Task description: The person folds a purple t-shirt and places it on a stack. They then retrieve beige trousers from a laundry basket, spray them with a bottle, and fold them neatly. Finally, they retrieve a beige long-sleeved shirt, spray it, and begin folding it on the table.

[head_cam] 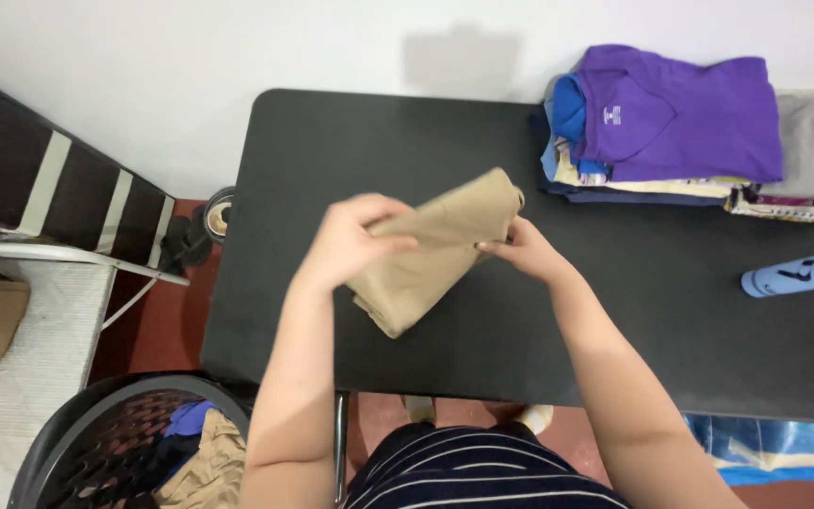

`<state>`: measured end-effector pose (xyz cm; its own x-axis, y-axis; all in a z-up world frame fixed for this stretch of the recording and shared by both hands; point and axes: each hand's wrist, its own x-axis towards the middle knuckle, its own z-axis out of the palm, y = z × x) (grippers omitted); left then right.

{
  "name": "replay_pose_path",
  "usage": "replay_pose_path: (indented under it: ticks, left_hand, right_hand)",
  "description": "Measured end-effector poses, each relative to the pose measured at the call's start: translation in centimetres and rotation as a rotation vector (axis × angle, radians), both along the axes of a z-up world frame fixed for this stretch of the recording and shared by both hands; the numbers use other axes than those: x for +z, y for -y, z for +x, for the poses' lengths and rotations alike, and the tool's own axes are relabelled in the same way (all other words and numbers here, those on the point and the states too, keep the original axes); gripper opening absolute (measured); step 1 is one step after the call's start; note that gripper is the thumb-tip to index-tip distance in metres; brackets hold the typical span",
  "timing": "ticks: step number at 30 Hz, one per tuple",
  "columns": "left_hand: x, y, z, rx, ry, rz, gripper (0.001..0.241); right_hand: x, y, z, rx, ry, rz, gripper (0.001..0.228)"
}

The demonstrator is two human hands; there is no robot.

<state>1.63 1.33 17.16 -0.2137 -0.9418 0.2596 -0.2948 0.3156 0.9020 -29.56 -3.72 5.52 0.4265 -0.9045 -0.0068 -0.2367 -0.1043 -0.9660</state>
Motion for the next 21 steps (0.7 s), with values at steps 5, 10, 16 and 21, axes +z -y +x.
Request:
replay_pose_path:
  ticks: [5,10,16,21]
  left_hand:
    - [-1.3,0.8,1.0,0.012,-1.08,0.293,0.077]
    - [-19.6,2.2,-1.5,-0.198,-1.071,0.546,0.072]
    - [-8.7,0.5,-7.8,-0.15,-0.676,0.641,0.099]
    - [-7.4,5.3,-8.5,0.091,-0.561,0.435,0.055]
  right_hand:
    - [5.8,-1.7,1.5,-0.224,0.242,-0.035,0.036]
    - [8.2,-2.5,1.7,-0.429,0.436,0.049,0.036]
    - [9.4,-2.5,-1.9,-0.66,0.477,0.182,0.038]
    - [11.6,-2.4,-5.5,-0.275,0.205,-0.142,0.064]
